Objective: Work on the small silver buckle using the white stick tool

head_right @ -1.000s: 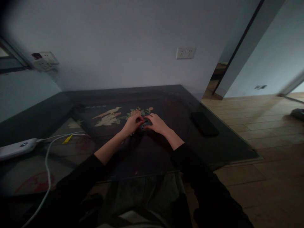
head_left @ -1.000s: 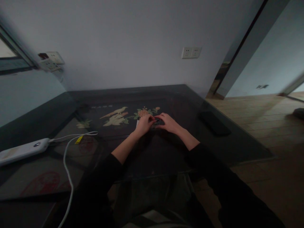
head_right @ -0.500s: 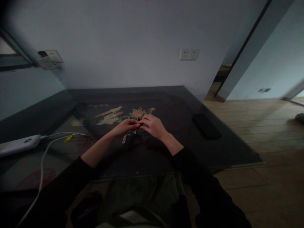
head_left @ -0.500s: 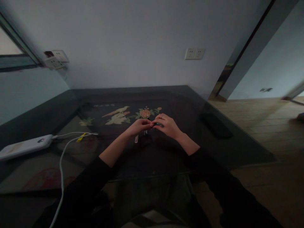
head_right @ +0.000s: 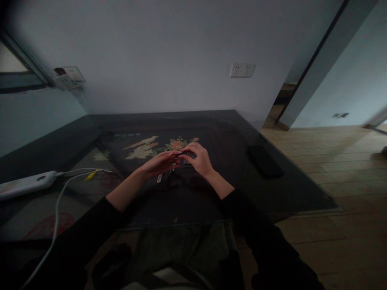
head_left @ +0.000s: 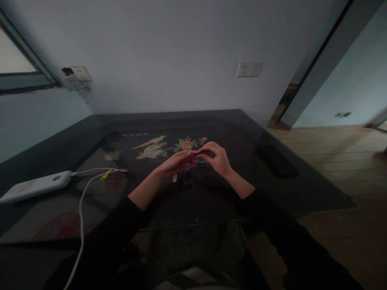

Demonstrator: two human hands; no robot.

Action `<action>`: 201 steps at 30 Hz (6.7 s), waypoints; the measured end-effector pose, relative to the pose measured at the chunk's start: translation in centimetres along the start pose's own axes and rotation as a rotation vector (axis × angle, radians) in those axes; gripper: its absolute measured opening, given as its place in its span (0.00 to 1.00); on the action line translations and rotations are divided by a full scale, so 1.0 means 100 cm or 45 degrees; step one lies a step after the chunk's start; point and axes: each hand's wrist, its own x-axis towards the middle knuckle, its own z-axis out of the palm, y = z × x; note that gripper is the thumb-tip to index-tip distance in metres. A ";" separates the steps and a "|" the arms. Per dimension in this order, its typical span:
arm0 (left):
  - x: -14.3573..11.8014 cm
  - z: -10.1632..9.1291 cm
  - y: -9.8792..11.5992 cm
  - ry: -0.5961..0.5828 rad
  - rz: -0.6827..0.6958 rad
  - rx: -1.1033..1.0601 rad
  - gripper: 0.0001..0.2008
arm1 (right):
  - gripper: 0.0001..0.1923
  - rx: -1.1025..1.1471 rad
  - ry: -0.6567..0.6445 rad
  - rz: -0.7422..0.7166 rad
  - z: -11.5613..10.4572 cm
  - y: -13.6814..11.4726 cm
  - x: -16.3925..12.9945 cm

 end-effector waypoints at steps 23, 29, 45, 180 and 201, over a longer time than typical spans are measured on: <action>0.005 0.007 -0.010 0.095 0.125 0.017 0.21 | 0.14 0.259 0.056 0.240 0.007 0.002 0.001; 0.013 -0.021 -0.004 0.519 0.331 0.334 0.18 | 0.10 -0.150 -0.090 0.196 0.006 0.017 0.002; 0.021 -0.058 -0.026 0.769 0.480 1.006 0.17 | 0.26 -1.122 -0.720 0.368 0.063 -0.002 0.043; -0.031 0.022 -0.003 0.214 0.575 0.870 0.24 | 0.16 0.146 -0.463 0.238 -0.021 0.009 -0.026; -0.031 0.024 0.002 0.187 0.522 0.730 0.26 | 0.16 0.152 -0.460 0.231 -0.023 0.001 -0.023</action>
